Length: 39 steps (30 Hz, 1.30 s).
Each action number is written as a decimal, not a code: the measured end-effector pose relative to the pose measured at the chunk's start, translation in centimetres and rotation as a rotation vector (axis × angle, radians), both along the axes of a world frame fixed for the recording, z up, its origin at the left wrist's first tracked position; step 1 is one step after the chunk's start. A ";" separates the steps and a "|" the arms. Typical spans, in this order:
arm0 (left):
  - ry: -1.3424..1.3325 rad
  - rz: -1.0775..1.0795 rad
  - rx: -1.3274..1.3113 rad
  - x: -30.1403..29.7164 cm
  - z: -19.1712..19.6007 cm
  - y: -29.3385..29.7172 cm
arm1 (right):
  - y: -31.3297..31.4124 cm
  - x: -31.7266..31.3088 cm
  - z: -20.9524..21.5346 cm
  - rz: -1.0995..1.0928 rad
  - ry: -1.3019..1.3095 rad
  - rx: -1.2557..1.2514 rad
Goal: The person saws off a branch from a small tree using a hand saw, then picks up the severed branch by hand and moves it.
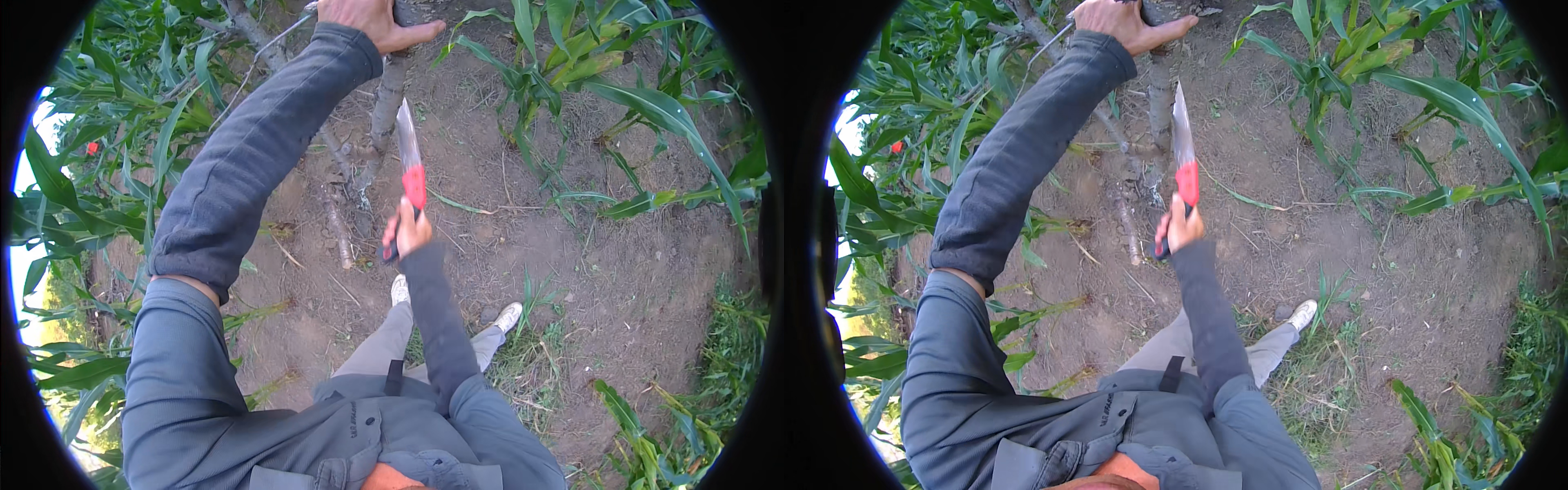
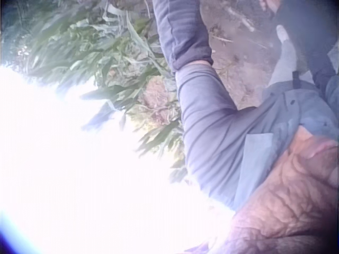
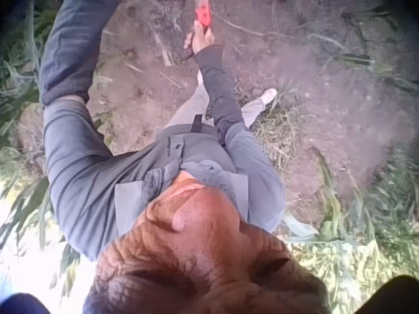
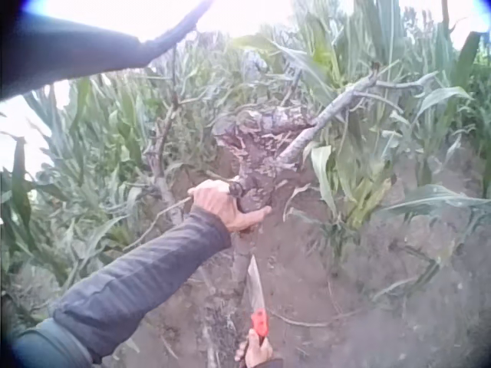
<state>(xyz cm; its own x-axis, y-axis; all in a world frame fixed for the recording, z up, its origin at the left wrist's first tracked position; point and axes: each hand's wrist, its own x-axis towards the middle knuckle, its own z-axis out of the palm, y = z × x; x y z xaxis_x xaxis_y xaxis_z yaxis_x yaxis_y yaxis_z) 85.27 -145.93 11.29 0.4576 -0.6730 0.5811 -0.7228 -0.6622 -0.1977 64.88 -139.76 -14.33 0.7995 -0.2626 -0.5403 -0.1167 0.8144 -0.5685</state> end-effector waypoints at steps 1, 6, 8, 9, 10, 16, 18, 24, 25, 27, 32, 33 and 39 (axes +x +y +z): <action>-0.017 -0.023 -0.022 0.4 -0.3 0.6 | 1.5 -4.5 0.1 0.016 -0.030 0.078; 0.058 0.002 -0.035 1.5 -0.1 2.0 | 2.9 -9.9 2.2 -0.006 0.159 0.071; -0.045 -0.003 -0.038 1.9 0.3 1.7 | -0.6 -3.5 1.5 0.040 0.067 0.010; -0.056 -0.021 -0.031 1.9 0.2 0.3 | -2.7 0.5 0.2 0.050 -0.036 -0.046; -0.065 -0.030 -0.023 1.5 0.1 -0.8 | -4.3 4.4 -1.1 0.037 -0.066 0.010; 0.050 -0.079 -0.054 1.1 0.2 1.9 | 4.6 -10.8 0.0 0.008 0.097 0.009; 0.009 -0.095 -0.068 1.6 -0.2 1.8 | 4.8 -12.7 2.2 -0.050 0.189 -0.009; 0.041 -0.096 -0.083 1.2 -0.1 0.8 | -0.7 0.0 -3.0 0.009 0.026 -0.021; 0.017 -0.110 -0.103 1.3 -0.3 0.6 | -2.4 4.4 -1.7 0.003 -0.008 -0.081; 0.069 0.005 -0.045 0.1 1.0 1.0 | -1.8 4.7 -1.5 0.035 -0.039 -0.030; 0.089 -0.093 -0.089 1.6 0.0 1.6 | 0.4 -4.0 -2.8 -0.025 0.049 0.220; 0.070 -0.100 -0.105 1.5 -0.4 2.2 | 0.0 -4.4 -2.3 -0.038 0.059 0.196; 0.000 -0.105 -0.101 0.7 -0.1 1.2 | -2.6 -2.5 -1.6 -0.018 0.041 0.179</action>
